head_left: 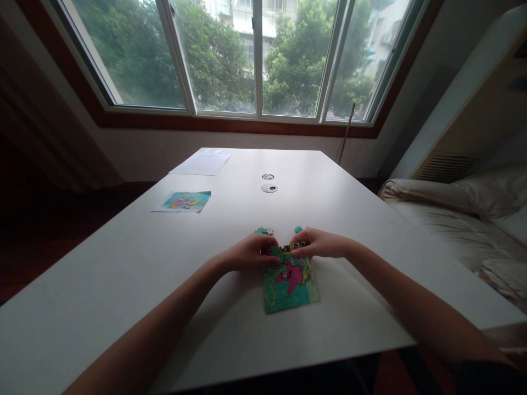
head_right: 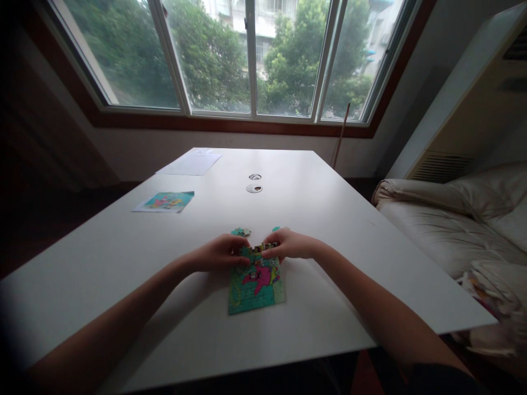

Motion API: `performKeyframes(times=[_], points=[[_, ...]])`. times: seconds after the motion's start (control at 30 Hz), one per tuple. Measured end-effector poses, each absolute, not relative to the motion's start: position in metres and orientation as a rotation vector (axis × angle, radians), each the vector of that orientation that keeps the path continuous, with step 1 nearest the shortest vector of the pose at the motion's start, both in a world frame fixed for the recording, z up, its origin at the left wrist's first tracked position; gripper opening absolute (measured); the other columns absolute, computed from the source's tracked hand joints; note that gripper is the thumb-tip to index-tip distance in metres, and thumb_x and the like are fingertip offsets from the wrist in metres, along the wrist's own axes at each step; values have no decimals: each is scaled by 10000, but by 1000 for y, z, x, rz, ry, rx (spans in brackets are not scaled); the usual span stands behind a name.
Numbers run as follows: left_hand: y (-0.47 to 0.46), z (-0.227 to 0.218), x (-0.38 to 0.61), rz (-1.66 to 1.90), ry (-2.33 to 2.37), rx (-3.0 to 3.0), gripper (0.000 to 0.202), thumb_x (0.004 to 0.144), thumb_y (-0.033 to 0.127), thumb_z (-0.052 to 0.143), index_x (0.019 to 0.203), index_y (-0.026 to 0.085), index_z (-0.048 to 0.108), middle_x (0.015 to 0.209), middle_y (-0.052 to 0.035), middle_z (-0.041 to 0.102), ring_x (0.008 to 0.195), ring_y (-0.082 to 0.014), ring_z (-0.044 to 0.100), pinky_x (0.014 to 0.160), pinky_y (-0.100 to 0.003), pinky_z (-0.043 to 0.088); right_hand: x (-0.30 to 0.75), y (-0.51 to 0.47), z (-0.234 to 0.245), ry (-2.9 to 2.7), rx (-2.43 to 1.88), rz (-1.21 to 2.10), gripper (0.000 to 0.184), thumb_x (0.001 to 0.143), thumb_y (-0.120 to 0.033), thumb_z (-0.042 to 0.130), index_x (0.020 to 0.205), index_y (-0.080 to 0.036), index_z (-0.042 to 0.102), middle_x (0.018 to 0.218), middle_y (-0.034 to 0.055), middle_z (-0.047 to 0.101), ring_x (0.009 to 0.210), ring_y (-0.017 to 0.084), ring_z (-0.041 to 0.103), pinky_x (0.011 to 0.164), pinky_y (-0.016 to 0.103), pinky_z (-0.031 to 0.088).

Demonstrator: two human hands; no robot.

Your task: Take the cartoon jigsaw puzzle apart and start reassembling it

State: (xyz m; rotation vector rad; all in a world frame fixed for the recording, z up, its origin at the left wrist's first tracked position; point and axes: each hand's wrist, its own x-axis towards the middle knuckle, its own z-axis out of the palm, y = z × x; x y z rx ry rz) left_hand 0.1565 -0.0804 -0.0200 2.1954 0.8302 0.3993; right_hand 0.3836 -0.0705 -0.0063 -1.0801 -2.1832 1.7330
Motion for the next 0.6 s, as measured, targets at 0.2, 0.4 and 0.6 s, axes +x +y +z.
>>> performKeyframes(times=[0.2, 0.4, 0.6], points=[[-81, -20, 158, 445, 826, 2129, 278, 793, 391, 534, 834, 120, 578, 679, 5, 540, 640, -124, 481, 547, -211, 382, 387, -67, -8, -2304, -993, 1604, 316, 666, -360, 682, 854, -116, 615, 698, -11, 551, 645, 96, 498, 587, 213, 410], [-79, -20, 157, 476, 857, 2099, 272, 731, 390, 601, 753, 122, 557, 668, 19, 522, 652, -133, 466, 549, -217, 382, 386, -66, -16, -2142, -949, 1722, 337, 677, -378, 672, 878, -125, 578, 747, -3, 576, 673, 106, 523, 604, 223, 418], [-80, -21, 157, 447, 839, 2025, 265, 700, 364, 626, 767, 114, 567, 677, 20, 539, 653, -141, 495, 542, -217, 394, 388, -65, -17, -2003, -927, 1880, 349, 662, -378, 689, 870, -125, 567, 737, -11, 569, 660, 88, 520, 618, 214, 425]])
